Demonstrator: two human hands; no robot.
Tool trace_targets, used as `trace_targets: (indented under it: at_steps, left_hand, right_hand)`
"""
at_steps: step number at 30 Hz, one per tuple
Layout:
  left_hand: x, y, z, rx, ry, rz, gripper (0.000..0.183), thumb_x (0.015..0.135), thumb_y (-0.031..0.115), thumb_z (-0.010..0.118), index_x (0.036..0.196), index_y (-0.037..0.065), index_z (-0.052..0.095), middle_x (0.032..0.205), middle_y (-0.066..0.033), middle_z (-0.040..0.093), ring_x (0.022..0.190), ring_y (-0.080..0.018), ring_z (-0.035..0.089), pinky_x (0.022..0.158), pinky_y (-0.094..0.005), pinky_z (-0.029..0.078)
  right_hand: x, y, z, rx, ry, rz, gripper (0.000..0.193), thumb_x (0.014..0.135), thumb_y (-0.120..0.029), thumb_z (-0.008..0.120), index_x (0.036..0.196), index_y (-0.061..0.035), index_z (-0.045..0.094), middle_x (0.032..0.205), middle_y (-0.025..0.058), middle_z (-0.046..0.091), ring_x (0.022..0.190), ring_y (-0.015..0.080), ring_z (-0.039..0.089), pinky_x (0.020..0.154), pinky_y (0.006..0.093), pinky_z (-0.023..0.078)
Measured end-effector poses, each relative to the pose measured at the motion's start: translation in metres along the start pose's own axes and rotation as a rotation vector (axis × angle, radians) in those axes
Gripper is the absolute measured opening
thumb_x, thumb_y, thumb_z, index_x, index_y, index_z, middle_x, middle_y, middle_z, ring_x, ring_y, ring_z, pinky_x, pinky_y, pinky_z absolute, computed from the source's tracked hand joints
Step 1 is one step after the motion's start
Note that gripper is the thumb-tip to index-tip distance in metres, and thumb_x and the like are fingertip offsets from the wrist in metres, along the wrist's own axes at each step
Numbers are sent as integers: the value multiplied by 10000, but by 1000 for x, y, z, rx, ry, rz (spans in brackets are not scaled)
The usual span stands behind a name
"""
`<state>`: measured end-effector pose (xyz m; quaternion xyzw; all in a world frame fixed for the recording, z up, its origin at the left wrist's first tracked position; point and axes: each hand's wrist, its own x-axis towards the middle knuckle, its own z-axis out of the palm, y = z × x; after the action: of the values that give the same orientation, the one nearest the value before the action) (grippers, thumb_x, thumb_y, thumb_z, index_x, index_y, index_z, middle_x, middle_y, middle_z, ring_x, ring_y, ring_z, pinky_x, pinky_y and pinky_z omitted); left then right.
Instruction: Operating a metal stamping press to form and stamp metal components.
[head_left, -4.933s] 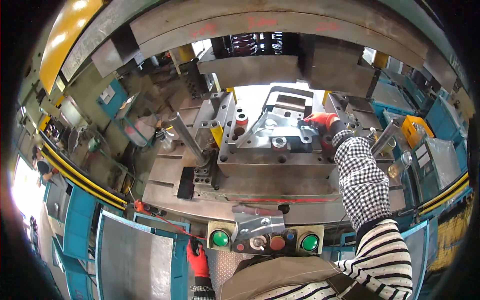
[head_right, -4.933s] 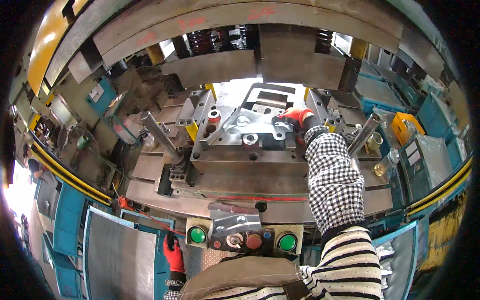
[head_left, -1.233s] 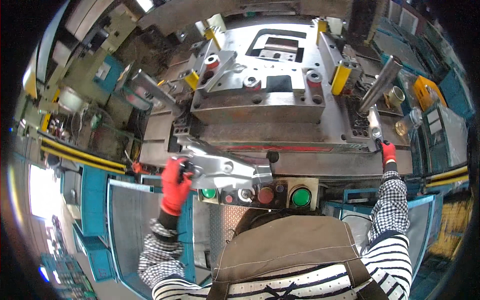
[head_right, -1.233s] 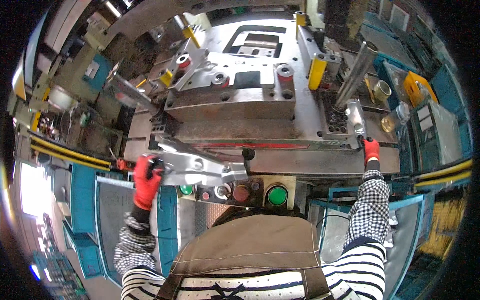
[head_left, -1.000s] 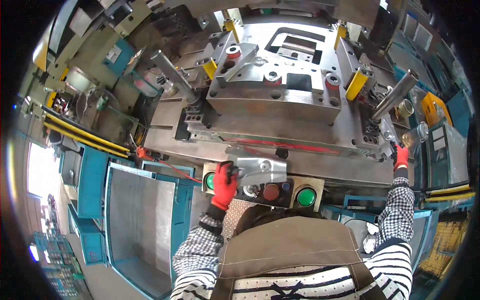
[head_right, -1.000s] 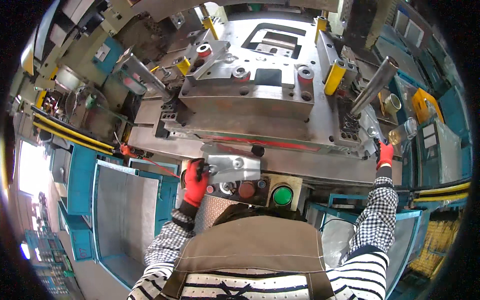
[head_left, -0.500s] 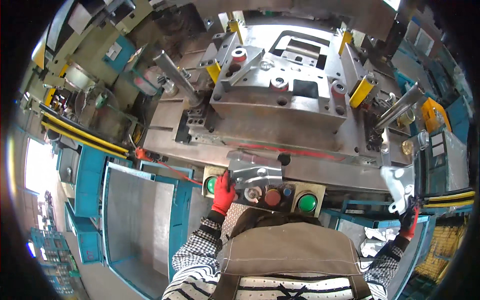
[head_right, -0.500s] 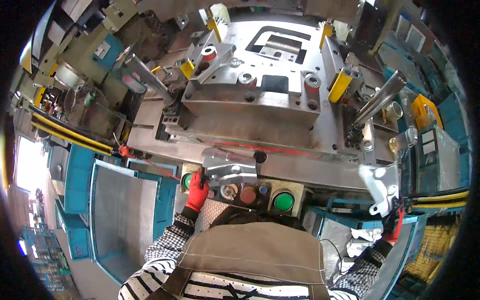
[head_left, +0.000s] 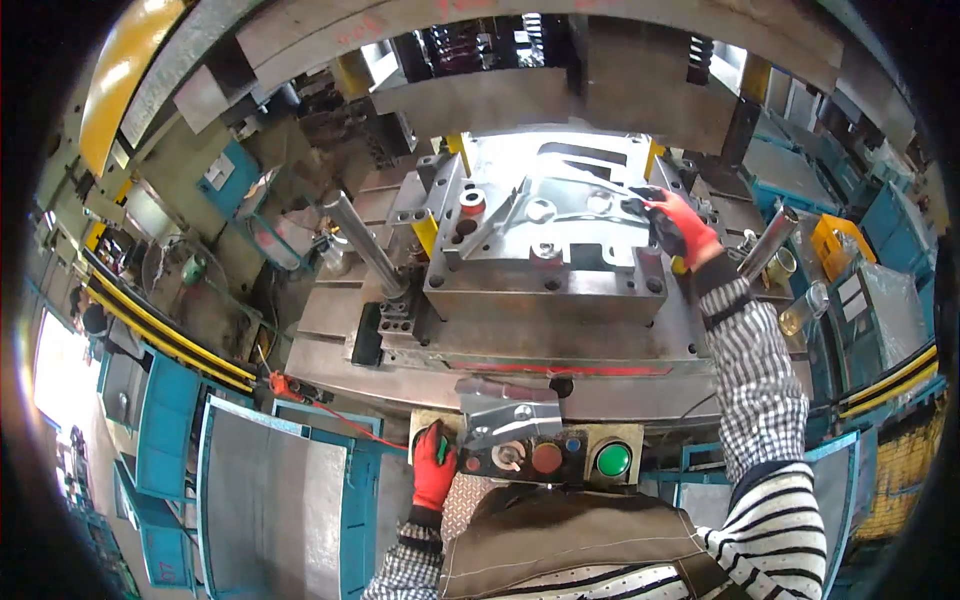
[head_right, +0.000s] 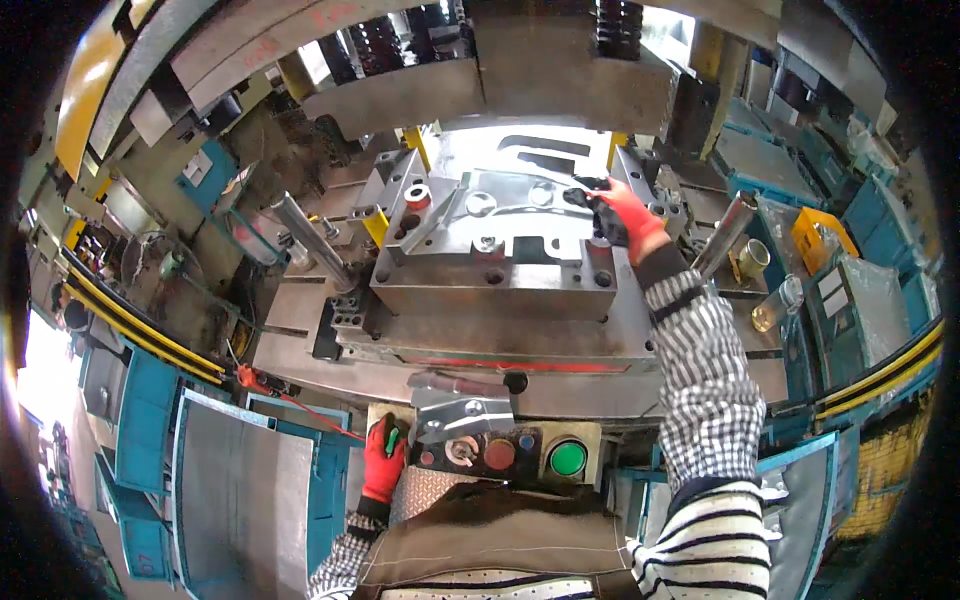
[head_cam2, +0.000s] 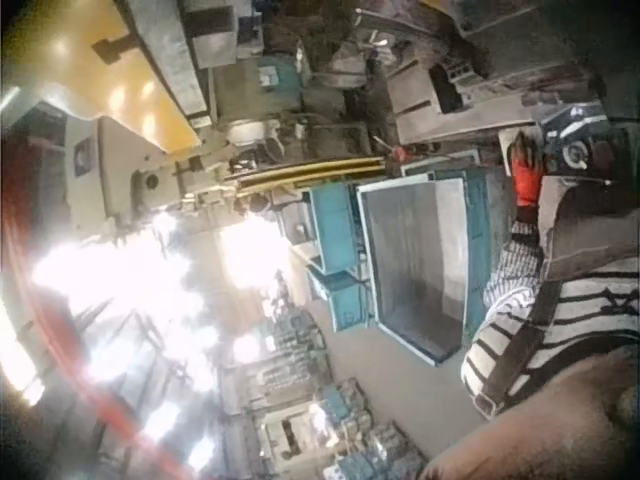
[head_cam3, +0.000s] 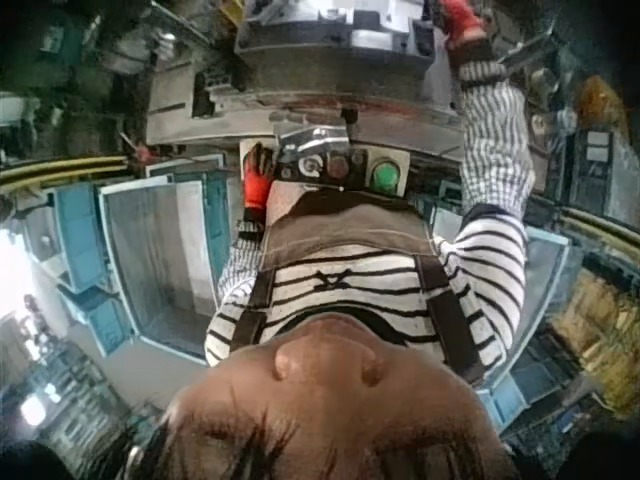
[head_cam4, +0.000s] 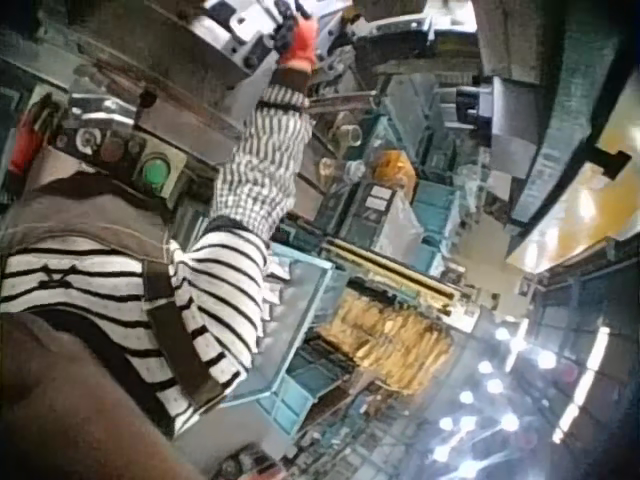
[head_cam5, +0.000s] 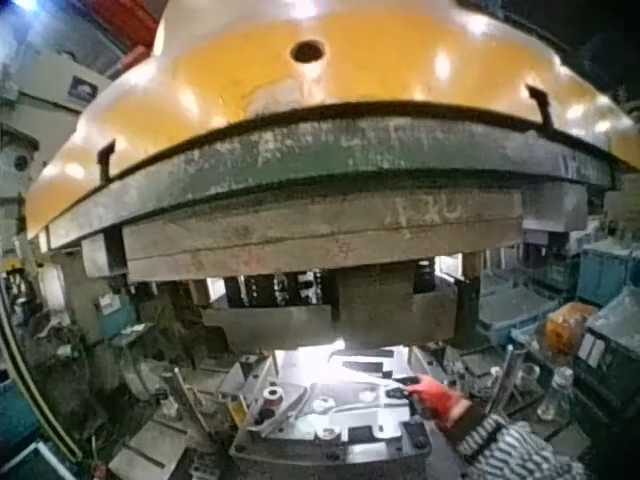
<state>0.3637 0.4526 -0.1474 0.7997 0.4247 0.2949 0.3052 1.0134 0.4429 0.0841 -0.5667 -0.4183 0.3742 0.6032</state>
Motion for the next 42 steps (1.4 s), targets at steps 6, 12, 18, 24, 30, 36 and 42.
trace_targets:
  at_steps: [6, 12, 18, 24, 30, 36, 42]
  left_hand:
    - [-68, -77, -30, -141, 232, -183, 604, 906, 35, 724, 1485, -10, 558, 1424, -223, 617, 1320, -370, 596, 1146, -447, 456]
    - [-79, -87, -56, -258, 310, -303, 605, 912, -34, 688, 1498, -22, 536, 1406, -191, 625, 1256, -295, 637, 1086, -405, 509]
    - [-82, -110, -51, 4, 263, -302, 750, 909, 20, 748, 1580, -19, 414, 1541, -226, 519, 1428, -353, 499, 1190, -452, 414]
    - [-16, -153, -24, 72, -2, -316, 1157, 770, 289, 935, 1643, -45, 253, 1610, -307, 407, 1500, -402, 407, 1224, -463, 374]
    - [-24, -196, -20, -363, -216, -790, 1300, 637, 315, 1019, 1638, -52, 276, 1533, -261, 515, 1394, -309, 539, 1149, -400, 478]
    - [5, -177, 3, -306, -90, -604, 1116, 629, 176, 990, 1554, -32, 403, 1447, -199, 601, 1319, -293, 594, 1111, -405, 510]
    - [-20, -169, -6, -313, -19, -660, 1012, 603, 150, 998, 1462, -37, 497, 1363, -167, 667, 1243, -283, 645, 1048, -408, 550]
  right_hand:
    - [110, 28, -64, -951, -445, -159, 317, 1001, -209, 680, 1228, 2, 745, 1210, 68, 754, 1054, 162, 677, 929, 340, 540]
    - [124, 50, -11, -851, -244, 444, 740, 829, -563, 837, 1312, -14, 724, 1370, 151, 711, 1255, 294, 660, 1076, 422, 510]
    - [21, -9, 137, -1227, 335, -376, 844, 878, -524, 793, 1527, -56, 522, 1500, 255, 569, 1400, 399, 538, 1123, 491, 444]
    - [-252, 22, 95, -824, -504, 222, 723, 900, -516, 786, 1398, -21, 613, 1284, 246, 681, 1183, 364, 660, 1014, 461, 520]
    - [-402, 286, 109, -472, -14, 322, 1030, 813, -458, 907, 1582, 5, 400, 1511, 226, 558, 1396, 353, 533, 1170, 448, 431]
    - [-427, 349, 126, -629, 303, 309, 1177, 702, -448, 946, 1587, 30, 335, 1531, 270, 489, 1461, 429, 432, 1217, 483, 367]
    - [-416, 332, 134, -643, 253, 308, 1203, 698, -454, 926, 1582, 86, 315, 1524, 320, 476, 1436, 448, 459, 1195, 480, 401]
